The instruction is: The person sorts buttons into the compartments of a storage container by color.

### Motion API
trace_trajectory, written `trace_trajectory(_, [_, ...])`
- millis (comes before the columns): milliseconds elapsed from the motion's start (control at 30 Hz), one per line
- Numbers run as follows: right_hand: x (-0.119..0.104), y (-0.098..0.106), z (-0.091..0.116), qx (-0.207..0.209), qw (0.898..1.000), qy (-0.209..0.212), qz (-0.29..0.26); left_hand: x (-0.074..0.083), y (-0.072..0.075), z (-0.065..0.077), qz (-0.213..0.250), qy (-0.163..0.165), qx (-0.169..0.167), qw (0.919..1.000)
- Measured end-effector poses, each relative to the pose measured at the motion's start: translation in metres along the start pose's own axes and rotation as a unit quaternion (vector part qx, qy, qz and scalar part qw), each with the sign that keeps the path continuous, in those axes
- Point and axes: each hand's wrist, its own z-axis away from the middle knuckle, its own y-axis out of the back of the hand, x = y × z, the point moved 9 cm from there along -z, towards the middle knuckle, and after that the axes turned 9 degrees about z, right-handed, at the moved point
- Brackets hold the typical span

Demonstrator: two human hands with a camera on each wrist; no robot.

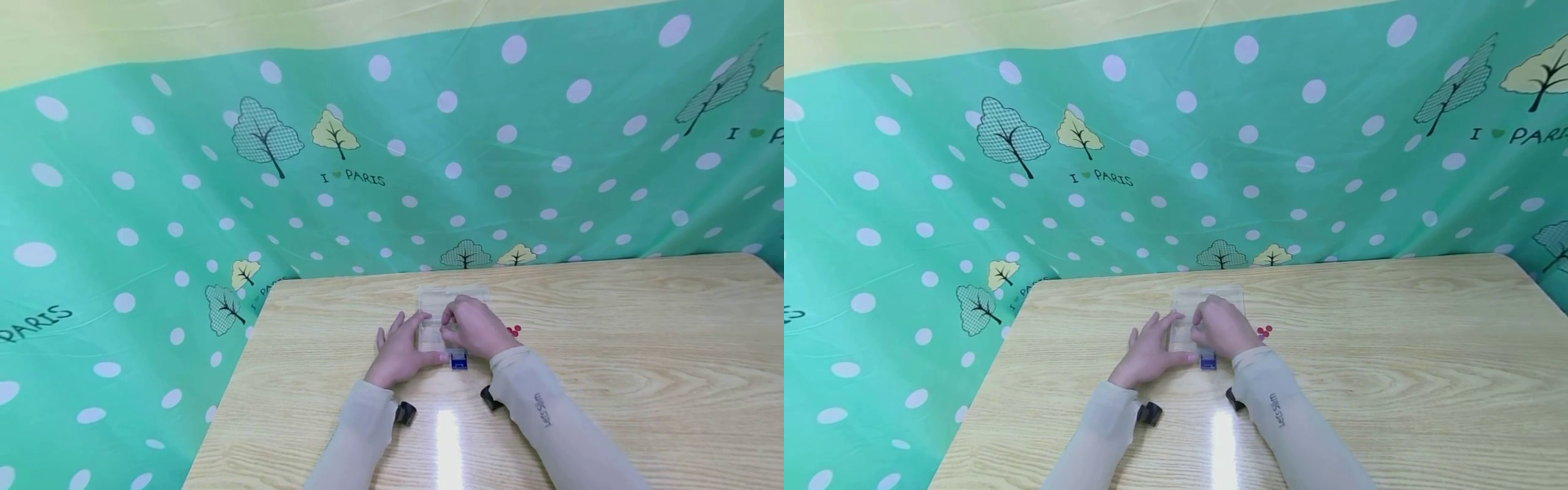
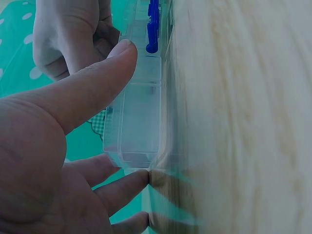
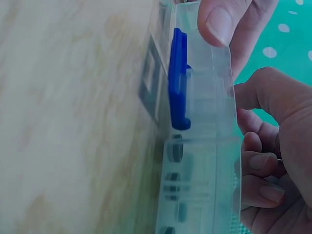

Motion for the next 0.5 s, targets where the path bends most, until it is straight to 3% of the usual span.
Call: trace_trajectory(500, [-0.0039,-0.0041,-0.0081,-0.018,1.0,-0.005,0.0,-0.0001,0.0,-0.0013,-0.004,-0.005,-0.001,1.0])
